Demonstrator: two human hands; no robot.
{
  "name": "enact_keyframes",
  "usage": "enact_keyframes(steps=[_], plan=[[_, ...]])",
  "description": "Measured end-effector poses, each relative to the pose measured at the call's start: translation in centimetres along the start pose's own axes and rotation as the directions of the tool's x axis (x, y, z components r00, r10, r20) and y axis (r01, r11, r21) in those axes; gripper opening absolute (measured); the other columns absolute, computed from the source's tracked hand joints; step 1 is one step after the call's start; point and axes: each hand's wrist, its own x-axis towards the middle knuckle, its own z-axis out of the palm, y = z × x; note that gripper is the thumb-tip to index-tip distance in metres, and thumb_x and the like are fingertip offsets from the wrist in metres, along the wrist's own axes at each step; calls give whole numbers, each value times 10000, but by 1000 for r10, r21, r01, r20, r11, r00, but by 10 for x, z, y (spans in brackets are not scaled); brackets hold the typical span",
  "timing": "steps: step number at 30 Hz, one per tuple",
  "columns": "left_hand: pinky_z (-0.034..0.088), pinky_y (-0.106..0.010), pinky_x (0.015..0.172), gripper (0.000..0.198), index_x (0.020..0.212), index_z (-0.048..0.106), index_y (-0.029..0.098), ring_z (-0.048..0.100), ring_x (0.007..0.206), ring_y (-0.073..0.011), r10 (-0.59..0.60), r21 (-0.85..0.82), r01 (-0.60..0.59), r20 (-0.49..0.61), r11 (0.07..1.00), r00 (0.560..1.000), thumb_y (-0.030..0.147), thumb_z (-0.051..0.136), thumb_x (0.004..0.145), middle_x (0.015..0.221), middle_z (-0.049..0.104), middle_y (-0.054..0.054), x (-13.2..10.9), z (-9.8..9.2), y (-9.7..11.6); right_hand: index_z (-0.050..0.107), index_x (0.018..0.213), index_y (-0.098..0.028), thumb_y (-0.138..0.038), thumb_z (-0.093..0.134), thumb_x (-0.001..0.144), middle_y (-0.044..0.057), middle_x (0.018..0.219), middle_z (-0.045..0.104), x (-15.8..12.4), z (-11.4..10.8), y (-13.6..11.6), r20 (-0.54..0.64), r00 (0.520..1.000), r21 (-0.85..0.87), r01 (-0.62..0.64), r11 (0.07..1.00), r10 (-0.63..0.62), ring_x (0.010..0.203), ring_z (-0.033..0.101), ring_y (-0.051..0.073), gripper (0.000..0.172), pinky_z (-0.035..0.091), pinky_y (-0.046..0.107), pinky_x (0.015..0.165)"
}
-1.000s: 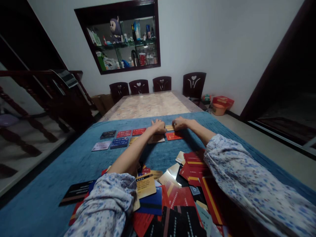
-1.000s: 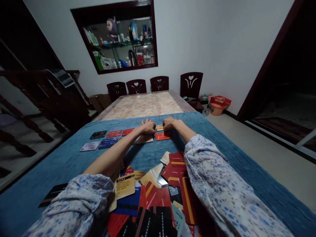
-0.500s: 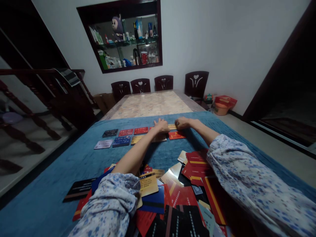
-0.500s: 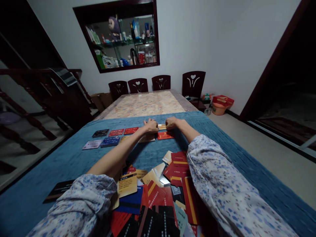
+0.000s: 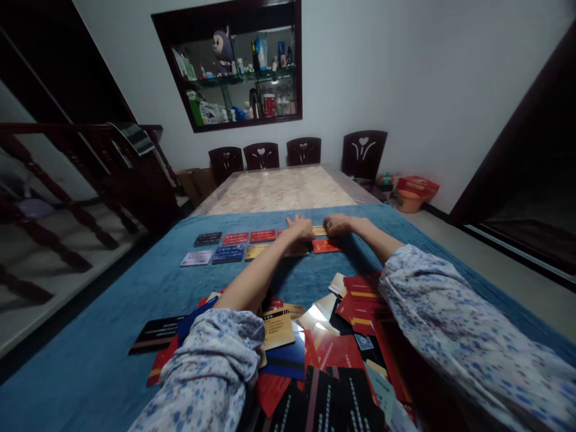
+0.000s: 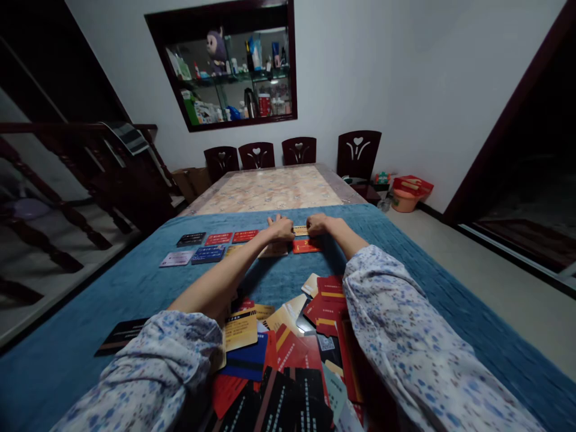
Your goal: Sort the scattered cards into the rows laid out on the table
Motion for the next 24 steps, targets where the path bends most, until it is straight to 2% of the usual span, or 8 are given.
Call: enact_keyframes(steps=[6, 10, 13, 16, 19, 24], plan=[[313, -581, 1059, 430, 1211, 634, 162, 362, 1326, -338, 48, 30, -45, -113, 999, 992, 263, 577, 797, 1367, 535, -169, -27, -17, -10, 598, 1345, -177, -239, 611, 773, 126, 1120, 719, -6, 2, 2, -61, 998, 2, 15, 1000, -14, 1053, 647, 260, 576, 498, 318, 873], [320, -546, 1036, 429, 1245, 630, 196, 373, 1288, -318, 70, 40, -64, -185, 997, 980, 263, 566, 826, 1354, 547, -138, -50, -24, -26, 566, 1378, -196, -307, 602, 792, 144, 1223, 666, -17, -4, 0, -95, 995, -2, 5, 1000, -5, 1133, 597, 298, 597, 490, 375, 901], [306, -532, 1030, 409, 1238, 643, 220, 375, 1277, -304, 58, 35, -51, -234, 998, 971, 212, 541, 842, 1348, 559, -114, -69, -25, -39, 593, 1340, -224, -312, 605, 793, 127, 1255, 648, -27, -9, -5, -157, 987, -4, 24, 1000, -24, 1144, 580, 291, 554, 484, 352, 869], [288, -511, 1027, 384, 1224, 657, 219, 378, 1266, -301, 66, 18, -63, -258, 998, 964, 207, 526, 863, 1329, 571, -110, -91, -22, -52, 655, 1243, -211, -267, 569, 822, 104, 1198, 680, -39, -12, -17, -220, 973, 8, 79, 997, -75, 1094, 597, 253, 433, 458, 295, 812], [257, -518, 1028, 364, 1180, 686, 232, 388, 1242, -304, 54, -6, -58, -270, 998, 961, 192, 508, 865, 1298, 586, -102, -115, -18, -64, 719, 1100, -195, -257, 526, 875, 96, 1121, 711, -51, -16, -36, -280, 952, 8, 131, 991, -123, 1047, 605, 232, 303, 420, 264, 756], [242, -519, 1037, 357, 1171, 695, 263, 398, 1236, -305, 33, -40, -48, -307, 998, 951, 207, 507, 872, 1295, 603, -78, -155, -8, -82, 740, 1027, -188, -244, 510, 910, 97, 1079, 718, -67, -19, -71, -372, 905, -4, 222, 975, -208, 1015, 594, 224, 264, 378, 260, 739]])
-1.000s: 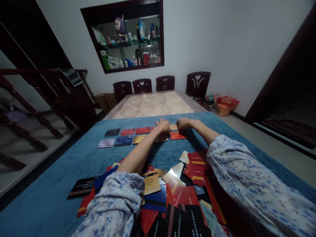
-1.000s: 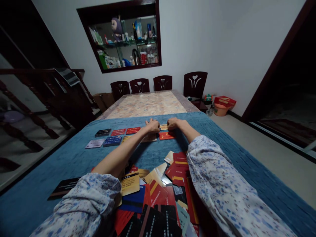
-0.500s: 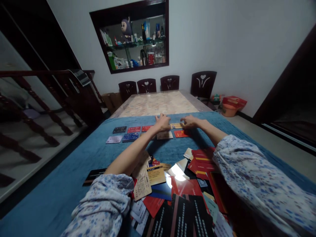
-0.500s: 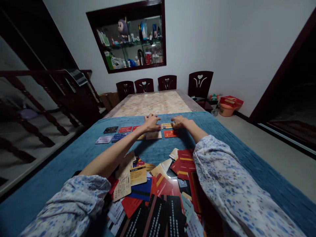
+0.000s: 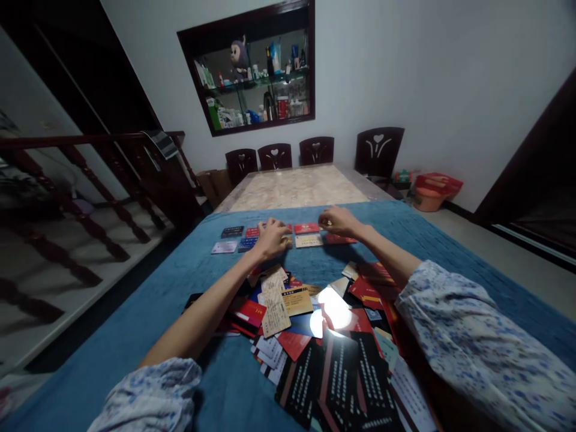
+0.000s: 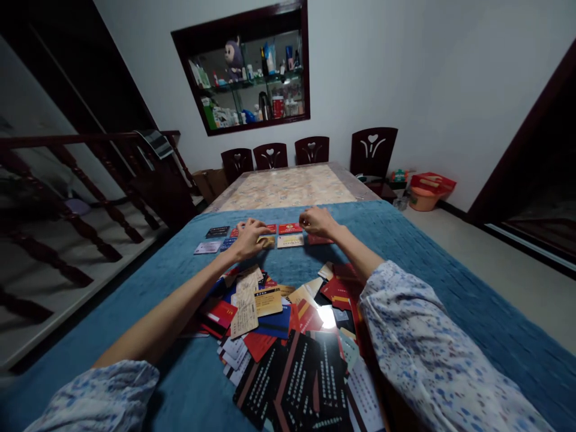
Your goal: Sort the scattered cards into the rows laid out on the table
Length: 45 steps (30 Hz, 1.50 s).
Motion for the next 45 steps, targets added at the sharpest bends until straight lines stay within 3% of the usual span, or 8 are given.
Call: enact_keyframes(steps=[13, 15, 19, 24, 30, 35, 40, 45], plan=[[257, -545, 1059, 303, 1097, 729, 242, 442, 1238, -311, -163, -4, 163, -70, 987, 984, 227, 523, 876, 1278, 625, -85, -105, -19, -39, 735, 902, -193, -131, 584, 810, 71, 968, 707, -3, -4, -107, -52, 955, 137, 297, 945, -293, 912, 550, 212, 188, 316, 281, 716], [254, -555, 1064, 292, 1078, 733, 247, 440, 1248, -320, -201, -6, 201, -62, 980, 978, 237, 528, 871, 1290, 625, -80, -123, -21, -45, 736, 893, -193, -180, 579, 847, 82, 977, 707, -3, -4, -124, -77, 946, 170, 325, 930, -316, 923, 545, 225, 164, 321, 290, 713], [269, -541, 1060, 285, 1057, 733, 243, 481, 1222, -306, -254, -31, 252, -53, 967, 966, 247, 511, 878, 1261, 649, -78, -152, -24, -60, 742, 893, -198, -158, 590, 835, 65, 943, 711, -1, 0, -154, -92, 890, 226, 456, 861, -447, 922, 540, 220, 167, 347, 304, 765], [324, -489, 1030, 246, 977, 745, 242, 533, 1126, -278, -241, -89, 246, 63, 965, 968, 288, 528, 872, 1125, 719, -56, -172, -36, -75, 745, 939, -204, -209, 648, 814, 74, 995, 698, 1, 16, -181, -94, 821, 266, 566, 781, -563, 984, 516, 244, 158, 366, 330, 798], [316, -471, 1038, 240, 1022, 737, 254, 526, 1145, -275, -191, -100, 214, 205, 972, 960, 295, 619, 818, 1143, 710, -45, -182, -49, -74, 721, 1062, -208, -224, 614, 806, 82, 1123, 665, -4, 39, -191, -80, 761, 273, 638, 720, -644, 985, 509, 226, 279, 372, 384, 901], [303, -468, 1042, 363, 1127, 708, 266, 481, 1196, -301, -162, -104, 197, 277, 975, 947, 338, 679, 772, 1213, 665, -64, -186, -51, -69, 720, 1073, -209, -228, 605, 767, 77, 1118, 677, -4, 49, -188, -50, 727, 292, 666, 686, -685, 982, 527, 231, 327, 359, 410, 939], [302, -454, 1039, 500, 1228, 650, 281, 442, 1215, -303, -130, -116, 183, 360, 976, 924, 384, 693, 741, 1275, 612, -58, -187, -54, -63, 736, 1048, -200, -257, 621, 735, 80, 1117, 694, -2, 52, -186, -77, 711, 326, 680, 657, -699, 957, 549, 231, 338, 371, 404, 929], [313, -461, 1033, 549, 1279, 611, 290, 438, 1222, -311, -126, -128, 185, 372, 974, 920, 317, 672, 734, 1291, 596, -60, -187, -51, -64, 735, 1084, -179, -296, 638, 752, 94, 1132, 699, -1, 54, -185, -73, 715, 347, 672, 654, -696, 960, 560, 232, 364, 386, 396, 906]])
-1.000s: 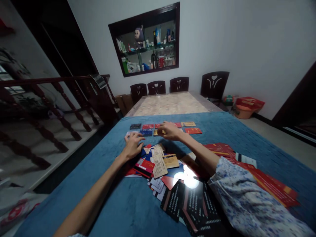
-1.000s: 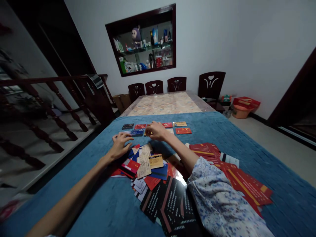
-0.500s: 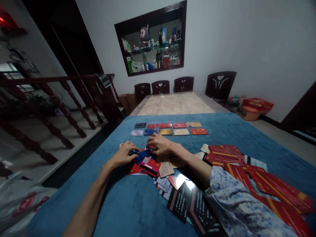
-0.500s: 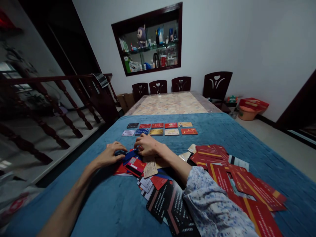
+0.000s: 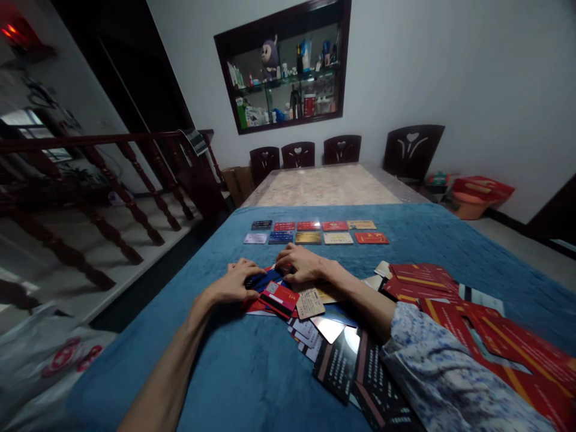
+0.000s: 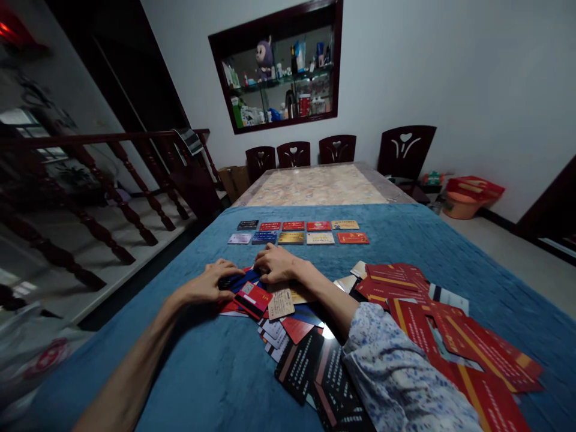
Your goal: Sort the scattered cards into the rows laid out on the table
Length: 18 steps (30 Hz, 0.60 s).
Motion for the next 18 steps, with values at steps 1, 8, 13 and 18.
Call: enact_keyframes(steps=[1, 8, 13, 18], plan=[[319, -460, 1030, 550, 1278, 611, 289, 441, 1222, -312, -1, 1, 1, -1, 1000, 1000, 309, 670, 732, 1285, 597, -60, 0, 0, 0, 733, 1089, -174, -302, 638, 758, 96, 1137, 699, 0, 0, 0, 3, 1000, 2, -3, 1000, 3, 966, 561, 235, 368, 386, 397, 903], [341, -455, 1048, 493, 1250, 637, 258, 458, 1218, -297, 10, -20, -11, -37, 1000, 999, 301, 628, 760, 1228, 611, -65, 3, 2, -2, 728, 1077, -167, -303, 631, 790, 104, 1140, 697, 1, 1, -2, -3, 1000, -13, -10, 1000, 10, 951, 573, 235, 332, 374, 413, 921], [353, -457, 1079, 512, 1244, 649, 257, 472, 1208, -285, 5, -40, -10, -107, 999, 994, 234, 596, 735, 1217, 620, -48, 5, 5, -9, 728, 1073, -174, -310, 641, 801, 104, 1116, 696, 0, 1, -3, -16, 1000, -16, -19, 1000, 19, 958, 566, 236, 317, 373, 394, 902], [382, -437, 1090, 499, 1216, 668, 240, 487, 1212, -280, 24, -108, -42, -158, 993, 987, 249, 603, 722, 1214, 625, -58, 8, 9, -18, 731, 1059, -170, -329, 652, 816, 103, 1074, 700, 0, 1, -5, -46, 999, -28, -9, 1000, 8, 931, 563, 225, 301, 366, 382, 901]])
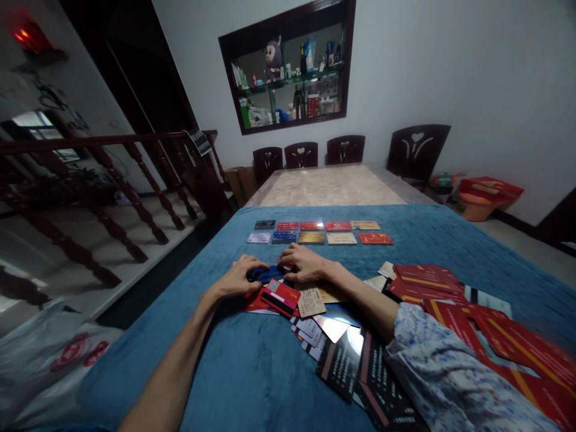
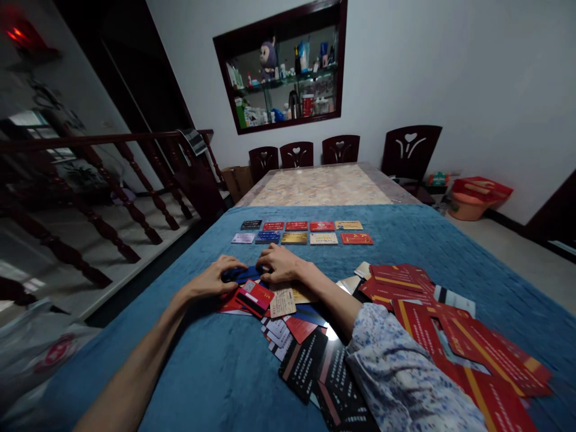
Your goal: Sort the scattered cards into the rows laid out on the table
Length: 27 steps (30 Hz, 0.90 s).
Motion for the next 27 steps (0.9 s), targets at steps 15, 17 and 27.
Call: enact_keyframes(steps=[15, 17, 27], plan=[[533, -286, 795, 402, 1085, 750, 162, 635, 961, -229, 10, -325, -18, -25, 946, 1000, 406, 589, 809, 1057, 710, -80, 3, 1, -10, 747, 1000, -166, -312, 512, 977, 85, 925, 740, 1, 4, 4, -119, 991, -3, 66, 998, -66, 792, 552, 169, 278, 364, 335, 857], [527, -288, 804, 400, 1060, 758, 156, 629, 962, -230, 28, -335, -39, -37, 942, 999, 426, 584, 822, 1034, 715, -87, 3, 1, -12, 742, 956, -165, -282, 502, 982, 76, 885, 734, 2, 4, 4, -134, 989, -7, 67, 998, -67, 764, 547, 158, 268, 364, 324, 853], [476, -220, 595, 435, 966, 745, 124, 569, 694, -141, -36, -417, -7, -94, 909, 995, 478, 509, 877, 870, 669, -47, 6, 8, -18, 739, 991, -180, -213, 551, 939, 72, 847, 670, 2, 4, -4, -161, 967, 24, -196, 980, 197, 884, 540, 187, 198, 383, 246, 719]])
